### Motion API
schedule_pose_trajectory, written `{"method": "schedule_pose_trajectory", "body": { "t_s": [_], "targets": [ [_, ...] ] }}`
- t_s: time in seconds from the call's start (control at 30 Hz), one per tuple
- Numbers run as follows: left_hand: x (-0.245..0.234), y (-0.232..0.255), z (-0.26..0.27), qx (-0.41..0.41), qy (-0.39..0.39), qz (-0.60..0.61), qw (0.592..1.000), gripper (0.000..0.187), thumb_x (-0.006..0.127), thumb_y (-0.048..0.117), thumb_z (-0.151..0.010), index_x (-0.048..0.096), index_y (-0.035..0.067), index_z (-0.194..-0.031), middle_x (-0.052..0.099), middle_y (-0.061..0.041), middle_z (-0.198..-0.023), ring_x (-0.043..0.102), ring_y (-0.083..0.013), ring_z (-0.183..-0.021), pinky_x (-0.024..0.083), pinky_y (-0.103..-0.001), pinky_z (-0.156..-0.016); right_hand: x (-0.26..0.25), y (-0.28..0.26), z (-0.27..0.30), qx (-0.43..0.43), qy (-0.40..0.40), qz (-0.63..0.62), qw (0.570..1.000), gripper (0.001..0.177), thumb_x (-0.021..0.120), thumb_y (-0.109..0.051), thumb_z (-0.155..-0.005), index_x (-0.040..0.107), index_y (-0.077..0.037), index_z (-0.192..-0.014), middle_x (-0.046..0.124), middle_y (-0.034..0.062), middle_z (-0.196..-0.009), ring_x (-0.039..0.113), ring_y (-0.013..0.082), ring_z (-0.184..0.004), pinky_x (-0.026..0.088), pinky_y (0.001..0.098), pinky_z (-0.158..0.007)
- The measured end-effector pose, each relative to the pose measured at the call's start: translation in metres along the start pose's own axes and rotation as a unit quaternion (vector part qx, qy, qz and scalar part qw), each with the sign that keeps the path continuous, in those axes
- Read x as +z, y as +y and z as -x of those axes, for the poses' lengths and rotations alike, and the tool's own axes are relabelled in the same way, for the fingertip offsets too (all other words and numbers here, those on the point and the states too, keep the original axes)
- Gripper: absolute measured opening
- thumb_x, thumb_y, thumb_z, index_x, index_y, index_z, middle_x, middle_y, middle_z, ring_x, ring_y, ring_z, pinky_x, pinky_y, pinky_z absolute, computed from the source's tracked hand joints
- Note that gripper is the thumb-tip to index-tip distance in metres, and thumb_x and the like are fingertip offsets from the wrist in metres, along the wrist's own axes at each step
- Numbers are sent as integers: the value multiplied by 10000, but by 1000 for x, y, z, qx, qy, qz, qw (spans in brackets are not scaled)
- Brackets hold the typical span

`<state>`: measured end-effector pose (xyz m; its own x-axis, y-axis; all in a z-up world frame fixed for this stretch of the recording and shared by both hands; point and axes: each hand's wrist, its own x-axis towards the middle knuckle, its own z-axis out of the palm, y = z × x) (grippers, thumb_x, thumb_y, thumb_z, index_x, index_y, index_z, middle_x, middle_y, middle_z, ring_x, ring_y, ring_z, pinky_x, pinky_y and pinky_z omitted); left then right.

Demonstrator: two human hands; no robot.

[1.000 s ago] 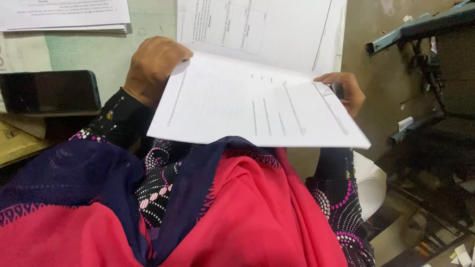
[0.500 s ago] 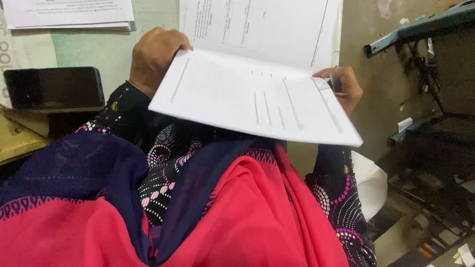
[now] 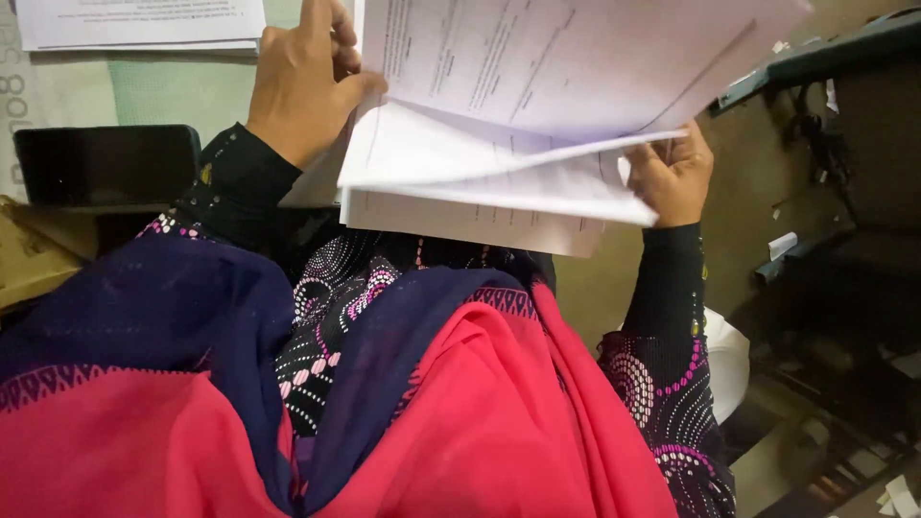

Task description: The person repeatedly folds a stack of printed papers in half along a central crease. They hold the papers with both hands, align the edges, and press the fold flat. The folded papers remain in the person's hands throughout the clip.

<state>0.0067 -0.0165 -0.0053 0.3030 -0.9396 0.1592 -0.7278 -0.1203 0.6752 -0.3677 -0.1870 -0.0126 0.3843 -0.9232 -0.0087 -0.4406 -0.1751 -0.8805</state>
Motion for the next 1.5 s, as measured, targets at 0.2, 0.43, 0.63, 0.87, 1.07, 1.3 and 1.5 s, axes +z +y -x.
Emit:
{"method": "schedule_pose_trajectory", "body": {
  "t_s": [0.2,0.43,0.63,0.87,1.07,1.3,1.5],
  "targets": [
    [-2,5,-1,-24,-15,12,1000,470,853,92,-849,417,78,-1023,584,-3,-740,602,-209,-678,357,-484,-870,-7,-26,3,42,-58,-26,997,701,434,-838,-801,385,-141,-758,487,50,-573,378,86,-468,267,224,-462],
    [11,-11,-4,-13,-9,-18,1000,463,885,212,-799,496,93,-1019,625,31,-753,638,-208,-734,357,-499,-852,6,-50,3,49,-33,-2,998,271,773,60,-809,623,-57,-1002,676,44,-832,518,63,-496,457,201,-403],
    [13,-16,-2,-15,-26,-4,1000,330,909,205,-897,611,63,-907,682,-50,-824,625,-192,-739,450,-375,-667,12,-30,-7,36,71,-5,997,281,843,57,-699,632,-93,-809,635,13,-729,574,76,-648,538,209,-560],
    [16,-19,-11,-104,-71,10,992,283,879,223,-946,644,68,-928,650,-28,-812,595,-181,-719,445,-372,-649,14,-47,-12,131,99,57,985,227,847,-31,-678,678,-102,-812,635,-24,-652,589,59,-605,566,209,-597],
    [16,-22,-9,-96,-60,-27,993,300,909,267,-933,662,100,-904,677,10,-784,631,-162,-729,457,-382,-692,17,-47,-8,107,105,32,988,244,858,-19,-671,660,-88,-795,626,-11,-634,574,54,-568,558,197,-566],
    [22,-24,-9,-63,-16,-81,995,298,881,351,-875,670,141,-898,719,7,-818,669,-218,-757,376,-476,-752,25,-36,-9,81,139,46,986,228,863,-30,-635,674,-88,-751,637,-7,-620,595,53,-556,510,205,-495],
    [27,-26,-10,-69,-3,-74,995,274,855,298,-841,606,184,-854,673,38,-773,642,-239,-746,329,-485,-745,29,-42,-5,84,143,44,985,250,881,-43,-653,680,-75,-797,653,3,-647,603,46,-576,531,199,-518]
  ]
}}
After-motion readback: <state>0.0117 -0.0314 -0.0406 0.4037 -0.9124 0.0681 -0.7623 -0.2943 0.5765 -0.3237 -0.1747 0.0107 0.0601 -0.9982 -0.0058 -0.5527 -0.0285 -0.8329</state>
